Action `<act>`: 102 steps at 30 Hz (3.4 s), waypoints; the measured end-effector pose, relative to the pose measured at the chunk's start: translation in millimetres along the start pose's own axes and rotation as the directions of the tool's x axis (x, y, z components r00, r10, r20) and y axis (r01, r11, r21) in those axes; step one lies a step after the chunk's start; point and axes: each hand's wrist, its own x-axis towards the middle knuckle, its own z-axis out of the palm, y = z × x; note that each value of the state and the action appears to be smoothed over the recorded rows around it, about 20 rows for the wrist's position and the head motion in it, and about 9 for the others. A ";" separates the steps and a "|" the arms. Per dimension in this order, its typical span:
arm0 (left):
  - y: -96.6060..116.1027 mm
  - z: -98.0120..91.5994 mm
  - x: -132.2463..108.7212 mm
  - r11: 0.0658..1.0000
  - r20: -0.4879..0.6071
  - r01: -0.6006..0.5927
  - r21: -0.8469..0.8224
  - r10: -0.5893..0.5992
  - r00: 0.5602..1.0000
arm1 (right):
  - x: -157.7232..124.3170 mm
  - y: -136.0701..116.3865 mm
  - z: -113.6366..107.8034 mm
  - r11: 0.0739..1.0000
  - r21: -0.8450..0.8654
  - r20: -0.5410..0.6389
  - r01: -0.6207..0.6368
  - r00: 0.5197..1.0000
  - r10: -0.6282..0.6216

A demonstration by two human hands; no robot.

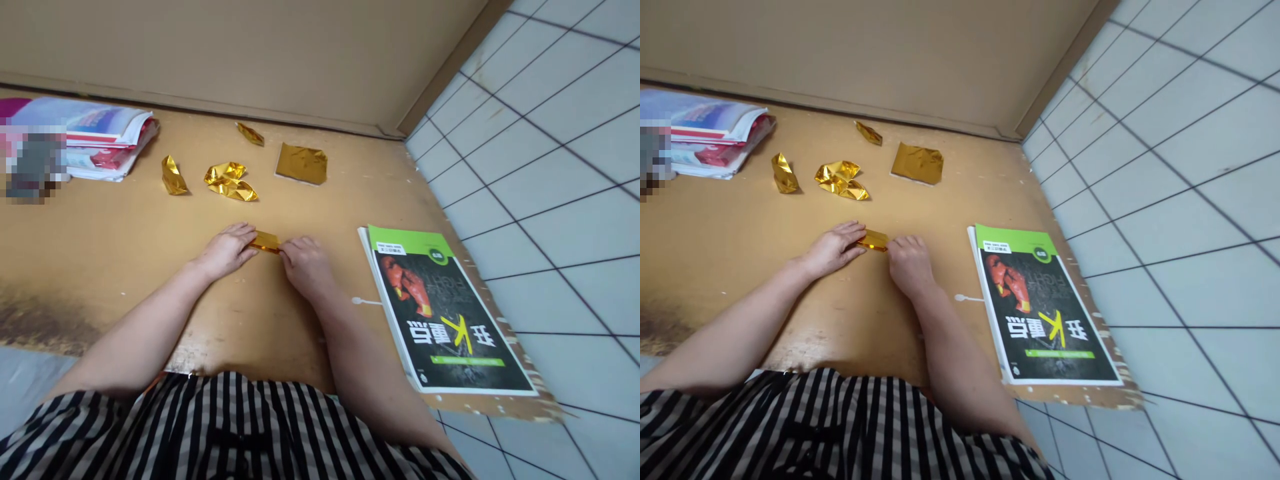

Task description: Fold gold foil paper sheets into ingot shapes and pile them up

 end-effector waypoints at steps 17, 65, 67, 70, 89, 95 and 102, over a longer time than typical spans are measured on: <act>4.3 -21.8 -4.4 0.853 -0.093 0.237 -0.465 -0.313 0.945 | -3.9 0.7 2.2 0.822 0.543 -0.088 -0.174 0.961 0.261; 35.0 9.4 -3.0 0.983 0.164 -0.170 0.074 0.157 0.974 | -9.0 -11.3 -8.6 0.994 0.015 0.257 -0.107 0.961 0.100; 31.6 4.2 -4.7 0.985 0.177 -0.153 0.079 0.137 0.975 | -9.6 -11.1 -9.2 0.994 0.013 0.253 -0.108 0.962 0.101; 25.5 -5.3 -7.5 0.990 0.202 -0.112 0.091 0.092 0.975 | -9.8 -11.3 -11.1 0.995 0.019 0.241 -0.097 0.966 0.090; 22.1 -19.8 -12.9 0.978 0.201 -0.038 0.203 -0.003 0.980 | 3.6 -28.0 6.7 0.983 0.168 0.244 0.067 0.964 -0.107; 23.2 -22.4 -12.4 0.980 0.218 -0.005 0.199 -0.039 0.975 | -6.3 -3.9 -4.9 0.991 0.123 0.272 -0.060 0.962 0.024; 29.8 -17.3 -8.9 0.984 0.149 0.021 0.174 -0.048 0.988 | -10.9 -1.7 -8.8 0.994 0.049 0.243 -0.099 0.966 0.084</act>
